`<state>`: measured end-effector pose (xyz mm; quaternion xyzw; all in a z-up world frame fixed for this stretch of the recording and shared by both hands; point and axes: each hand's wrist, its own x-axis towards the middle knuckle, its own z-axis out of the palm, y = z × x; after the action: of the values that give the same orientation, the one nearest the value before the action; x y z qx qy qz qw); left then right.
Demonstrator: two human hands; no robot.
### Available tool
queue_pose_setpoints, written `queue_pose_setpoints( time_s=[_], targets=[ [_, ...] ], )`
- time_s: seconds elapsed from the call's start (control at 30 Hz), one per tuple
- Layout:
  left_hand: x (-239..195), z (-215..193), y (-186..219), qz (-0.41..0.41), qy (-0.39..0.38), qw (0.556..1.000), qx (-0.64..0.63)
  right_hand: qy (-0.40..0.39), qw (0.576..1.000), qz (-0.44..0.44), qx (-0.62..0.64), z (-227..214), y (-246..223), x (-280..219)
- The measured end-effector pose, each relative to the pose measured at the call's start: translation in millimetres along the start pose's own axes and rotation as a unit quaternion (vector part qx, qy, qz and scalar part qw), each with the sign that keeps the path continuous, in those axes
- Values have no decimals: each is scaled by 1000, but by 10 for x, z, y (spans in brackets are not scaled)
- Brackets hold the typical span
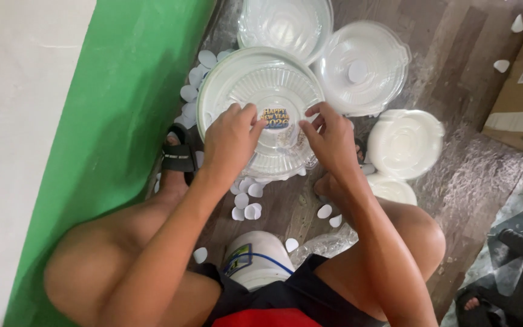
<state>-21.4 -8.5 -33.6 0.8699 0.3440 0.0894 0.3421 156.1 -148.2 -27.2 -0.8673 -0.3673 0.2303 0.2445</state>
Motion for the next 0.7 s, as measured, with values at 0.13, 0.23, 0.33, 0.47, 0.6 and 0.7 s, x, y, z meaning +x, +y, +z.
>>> queue_pose_setpoints(
  time_s=[0.13, 0.23, 0.33, 0.47, 0.6, 0.7],
  targets=[
    [-126, -189, 9, 42, 3, 999, -11, 38, 999, 5, 37, -92, 74, -133],
    [-237, -505, 35, 62, 34, 997, -25, 80, 996, -18, 45, -224, 102, -209],
    [-429, -1111, 13, -32, -44, 998, 17, 51, 998, 6, 43, -263, 49, -266],
    [-806, -1842, -55, -281, -125, 950, 48, -20, 998, 51, -24, -163, 20, -228],
    [-1105, -1869, -598, -359, -88, 924, -103, -57, 994, 86, -40, -72, -41, -229],
    [-1202, -1792, -771, -428, -144, 876, -168, -50, 995, 70, -44, -97, 30, -242]
  ],
)
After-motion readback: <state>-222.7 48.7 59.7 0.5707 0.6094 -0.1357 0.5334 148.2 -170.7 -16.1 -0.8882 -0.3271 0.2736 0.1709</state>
